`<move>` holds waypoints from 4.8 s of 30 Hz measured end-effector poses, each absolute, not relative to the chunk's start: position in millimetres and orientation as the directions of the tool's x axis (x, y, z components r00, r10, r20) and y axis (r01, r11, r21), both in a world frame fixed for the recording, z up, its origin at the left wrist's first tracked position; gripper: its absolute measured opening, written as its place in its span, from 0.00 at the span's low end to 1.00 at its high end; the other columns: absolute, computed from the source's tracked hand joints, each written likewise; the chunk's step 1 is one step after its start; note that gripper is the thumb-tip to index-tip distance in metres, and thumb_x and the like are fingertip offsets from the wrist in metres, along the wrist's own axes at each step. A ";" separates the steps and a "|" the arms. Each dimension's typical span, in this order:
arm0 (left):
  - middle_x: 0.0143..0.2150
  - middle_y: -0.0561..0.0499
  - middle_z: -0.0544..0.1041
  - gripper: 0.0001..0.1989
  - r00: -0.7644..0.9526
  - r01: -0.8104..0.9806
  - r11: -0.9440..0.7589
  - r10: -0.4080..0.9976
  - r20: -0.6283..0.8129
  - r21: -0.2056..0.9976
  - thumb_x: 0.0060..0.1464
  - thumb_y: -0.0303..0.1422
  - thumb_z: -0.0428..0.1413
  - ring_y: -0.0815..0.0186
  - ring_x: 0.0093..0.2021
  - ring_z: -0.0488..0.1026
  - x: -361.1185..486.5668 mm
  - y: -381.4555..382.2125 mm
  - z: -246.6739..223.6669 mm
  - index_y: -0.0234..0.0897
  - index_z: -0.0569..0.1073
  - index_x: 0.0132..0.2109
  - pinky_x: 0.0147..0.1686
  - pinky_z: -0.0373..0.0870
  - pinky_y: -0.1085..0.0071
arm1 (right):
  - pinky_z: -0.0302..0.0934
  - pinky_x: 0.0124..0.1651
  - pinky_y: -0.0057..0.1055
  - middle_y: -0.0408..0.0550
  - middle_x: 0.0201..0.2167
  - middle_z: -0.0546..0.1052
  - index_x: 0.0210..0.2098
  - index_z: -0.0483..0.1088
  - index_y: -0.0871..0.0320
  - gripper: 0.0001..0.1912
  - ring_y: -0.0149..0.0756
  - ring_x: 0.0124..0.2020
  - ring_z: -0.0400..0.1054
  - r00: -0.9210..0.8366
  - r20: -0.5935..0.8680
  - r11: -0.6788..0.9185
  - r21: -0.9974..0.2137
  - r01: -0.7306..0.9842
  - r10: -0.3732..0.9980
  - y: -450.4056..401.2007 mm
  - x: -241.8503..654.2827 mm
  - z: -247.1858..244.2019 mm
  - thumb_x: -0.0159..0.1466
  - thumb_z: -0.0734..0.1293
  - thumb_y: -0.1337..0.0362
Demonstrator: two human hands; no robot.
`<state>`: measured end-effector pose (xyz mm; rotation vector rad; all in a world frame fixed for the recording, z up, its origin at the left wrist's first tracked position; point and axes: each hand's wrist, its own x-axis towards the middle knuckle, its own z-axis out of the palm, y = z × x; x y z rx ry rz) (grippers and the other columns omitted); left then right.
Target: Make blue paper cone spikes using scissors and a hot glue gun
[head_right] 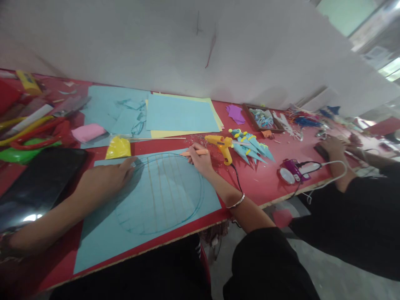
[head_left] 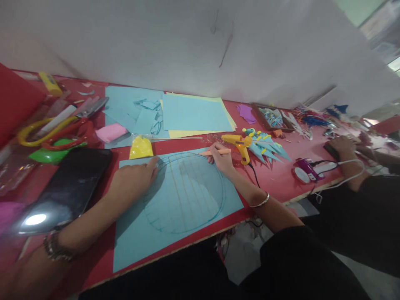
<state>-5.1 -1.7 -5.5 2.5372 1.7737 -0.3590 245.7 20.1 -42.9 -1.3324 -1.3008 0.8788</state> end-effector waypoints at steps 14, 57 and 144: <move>0.35 0.36 0.79 0.26 0.314 0.938 -0.333 0.933 -0.176 -0.091 0.60 0.37 0.34 0.46 0.33 0.76 -6.7 0.3 -11.1 0.35 0.62 0.60 0.28 0.66 0.59 | 0.51 0.17 0.21 0.37 0.12 0.66 0.20 0.62 0.57 0.12 0.23 0.13 0.57 0.075 0.126 0.098 -0.950 0.295 0.989 7.9 256.1 -37.0 0.56 0.60 0.59; 0.36 0.36 0.78 0.26 0.318 0.938 -0.339 0.926 -0.202 -0.078 0.60 0.37 0.35 0.45 0.34 0.75 -4.8 1.1 -10.4 0.35 0.60 0.62 0.29 0.67 0.56 | 0.48 0.15 0.22 0.42 0.12 0.68 0.18 0.65 0.59 0.14 0.25 0.12 0.57 -0.333 -0.412 -0.337 -0.905 0.259 0.849 -71.8 297.6 -14.8 0.53 0.63 0.57; 0.37 0.37 0.78 0.25 0.305 0.940 -0.330 0.927 -0.221 -0.088 0.61 0.37 0.35 0.48 0.33 0.75 -5.0 0.2 -5.5 0.36 0.60 0.62 0.30 0.67 0.58 | 0.53 0.19 0.23 0.40 0.16 0.66 0.28 0.70 0.60 0.16 0.24 0.17 0.58 0.253 -0.065 -0.118 -0.972 0.202 0.965 -46.4 289.1 -32.5 0.58 0.61 0.53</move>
